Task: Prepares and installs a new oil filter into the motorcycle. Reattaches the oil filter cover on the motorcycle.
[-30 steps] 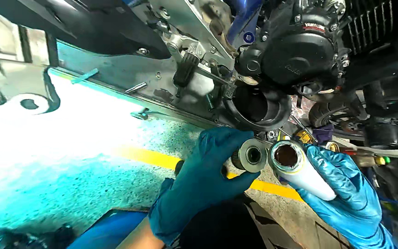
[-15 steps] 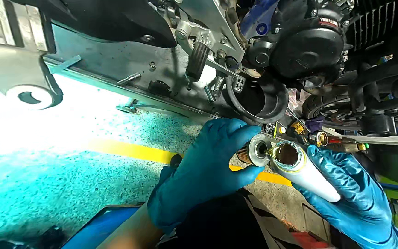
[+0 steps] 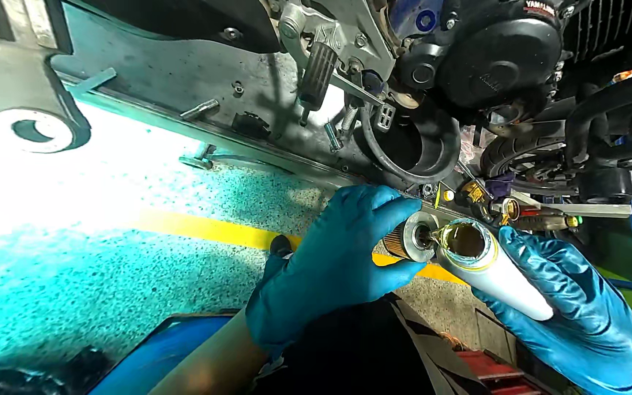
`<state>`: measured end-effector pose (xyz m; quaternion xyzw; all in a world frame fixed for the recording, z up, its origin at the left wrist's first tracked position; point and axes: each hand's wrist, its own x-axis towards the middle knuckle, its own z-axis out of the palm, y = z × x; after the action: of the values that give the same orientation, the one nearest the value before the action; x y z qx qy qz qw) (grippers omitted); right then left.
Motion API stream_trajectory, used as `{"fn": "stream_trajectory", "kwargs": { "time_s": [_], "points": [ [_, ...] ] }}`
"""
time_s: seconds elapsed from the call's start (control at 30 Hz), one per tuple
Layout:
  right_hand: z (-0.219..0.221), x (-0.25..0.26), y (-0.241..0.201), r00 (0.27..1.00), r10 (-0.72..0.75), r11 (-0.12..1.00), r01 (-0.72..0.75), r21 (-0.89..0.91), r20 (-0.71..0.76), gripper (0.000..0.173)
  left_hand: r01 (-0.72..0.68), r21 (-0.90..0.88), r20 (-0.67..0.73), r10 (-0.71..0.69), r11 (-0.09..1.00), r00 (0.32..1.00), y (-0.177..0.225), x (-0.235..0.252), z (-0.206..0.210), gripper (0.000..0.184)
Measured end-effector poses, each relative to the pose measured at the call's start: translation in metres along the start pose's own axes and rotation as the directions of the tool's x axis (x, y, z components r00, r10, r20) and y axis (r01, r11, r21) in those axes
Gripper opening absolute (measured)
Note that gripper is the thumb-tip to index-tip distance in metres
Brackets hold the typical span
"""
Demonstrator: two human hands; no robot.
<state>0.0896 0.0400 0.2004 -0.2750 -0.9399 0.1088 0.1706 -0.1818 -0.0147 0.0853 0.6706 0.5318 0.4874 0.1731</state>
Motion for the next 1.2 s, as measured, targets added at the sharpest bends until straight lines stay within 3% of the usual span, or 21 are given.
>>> {"fn": "stream_trajectory", "kwargs": {
  "time_s": [0.73,0.93,1.2],
  "points": [
    [-0.01,-0.003,0.02,0.999,-0.017,1.0,0.017,0.006,0.033,0.066,0.04,-0.028,-0.016,-0.04,0.999,0.999,0.006,0.001,0.024,0.056],
    [-0.002,-0.003,0.023,1.0,-0.015,0.999,0.016,0.04,-0.015,0.071,0.063,-0.212,-0.02,-0.068,0.975,0.997,-0.003,0.001,0.025,0.057],
    [0.04,-0.003,0.026,0.995,0.034,0.979,-0.014,0.204,-0.095,0.074,0.016,-0.337,-0.1,-0.052,0.941,0.994,-0.011,0.0,0.007,0.056]
  ]
}}
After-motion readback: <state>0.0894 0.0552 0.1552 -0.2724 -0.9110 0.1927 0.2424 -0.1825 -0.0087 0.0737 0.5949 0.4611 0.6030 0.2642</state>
